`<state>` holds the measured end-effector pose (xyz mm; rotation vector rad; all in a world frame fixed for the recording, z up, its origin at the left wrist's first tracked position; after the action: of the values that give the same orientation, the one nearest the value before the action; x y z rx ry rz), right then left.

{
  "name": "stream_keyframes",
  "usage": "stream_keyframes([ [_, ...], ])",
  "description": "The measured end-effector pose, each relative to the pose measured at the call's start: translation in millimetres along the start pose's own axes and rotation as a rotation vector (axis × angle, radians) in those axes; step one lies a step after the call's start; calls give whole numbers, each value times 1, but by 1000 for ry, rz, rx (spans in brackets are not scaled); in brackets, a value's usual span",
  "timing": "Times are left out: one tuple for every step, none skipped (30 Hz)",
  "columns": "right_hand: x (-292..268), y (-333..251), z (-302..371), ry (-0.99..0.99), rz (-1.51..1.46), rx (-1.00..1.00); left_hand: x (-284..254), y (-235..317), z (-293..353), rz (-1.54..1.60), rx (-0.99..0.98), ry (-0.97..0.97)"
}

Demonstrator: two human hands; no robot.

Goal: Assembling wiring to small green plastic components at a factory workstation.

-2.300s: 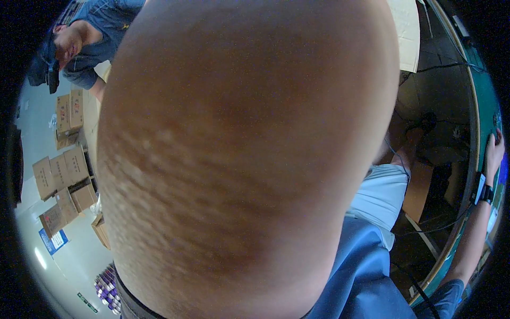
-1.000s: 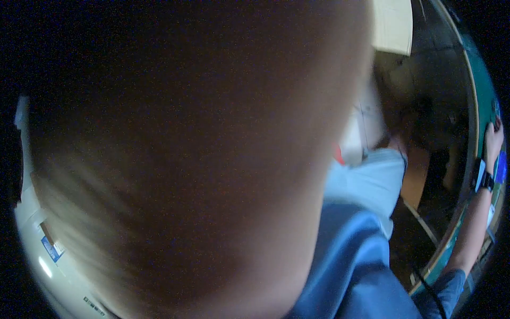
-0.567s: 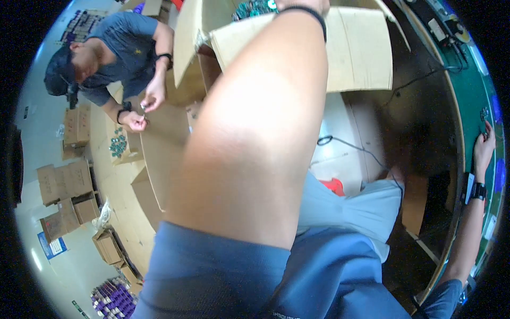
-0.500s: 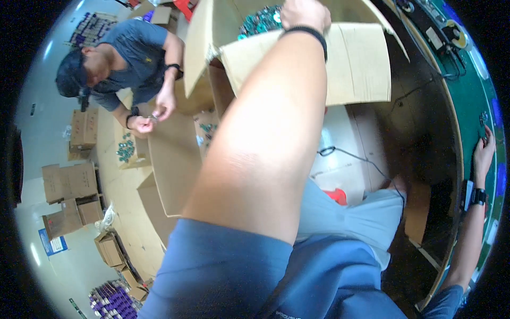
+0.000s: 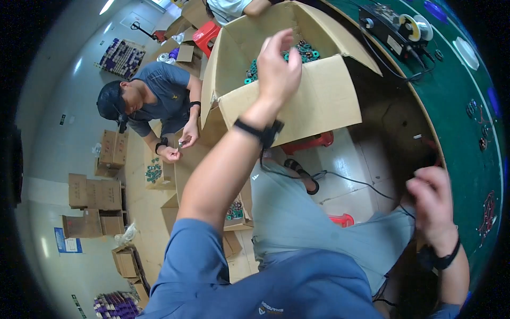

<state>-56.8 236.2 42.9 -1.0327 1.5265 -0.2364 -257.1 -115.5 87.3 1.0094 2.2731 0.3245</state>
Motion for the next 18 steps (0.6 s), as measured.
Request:
stream_keyframes([
  [8,-15,-5,-55,135,-191,6,25,19,165,-86,-135],
  [19,-34,-13,-108,273,-397,6,50,39,319,-170,-259],
  [24,-28,-12,-140,241,-407,4,76,62,376,-227,-414],
  [28,-23,-10,-175,212,-421,2,101,84,432,-288,-565],
  [31,-19,-9,-197,153,-361,2,120,102,509,-379,-671],
  [34,-16,-7,-171,-17,-252,7,137,120,595,-475,-780],
  [30,-21,-10,-201,-24,-301,13,147,137,629,-560,-826],
  [25,-25,-13,-230,-28,-345,21,156,154,666,-645,-874],
  [21,-23,-16,-227,-31,-337,31,164,170,755,-739,-906],
  [16,-20,-18,-178,-66,-320,41,174,181,845,-835,-940],
  [11,-17,-19,-127,-99,-304,53,186,195,1088,-1119,-982],
  [10,-15,-18,-123,-98,-296,60,202,187,1174,-1107,-1018],
  [10,-14,-18,-105,-133,-277,71,207,194,1202,-1099,-982],
  [9,-13,-18,-86,-168,-259,83,212,201,1227,-1090,-944],
  [8,-13,-18,-78,-162,-253,91,215,203,1231,-1084,-955],
  [8,-14,-17,-91,-150,-250,96,216,199,1132,-979,-932],
  [8,-15,-16,-103,-139,-247,97,217,195,1034,-873,-906],
  [8,-13,-14,-114,-127,-243,99,220,192,1036,-864,-917],
])
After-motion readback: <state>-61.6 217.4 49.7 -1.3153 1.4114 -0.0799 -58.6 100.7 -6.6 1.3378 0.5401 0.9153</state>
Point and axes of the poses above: each hand's wrist, its own z-axis away from the middle knuckle, its own x-axis out of the palm, y = z × x, the point moved 5 cm from there along -z, towards the middle knuckle, and after that the axes turned 5 degrees about -y, right-handed, at the moved point
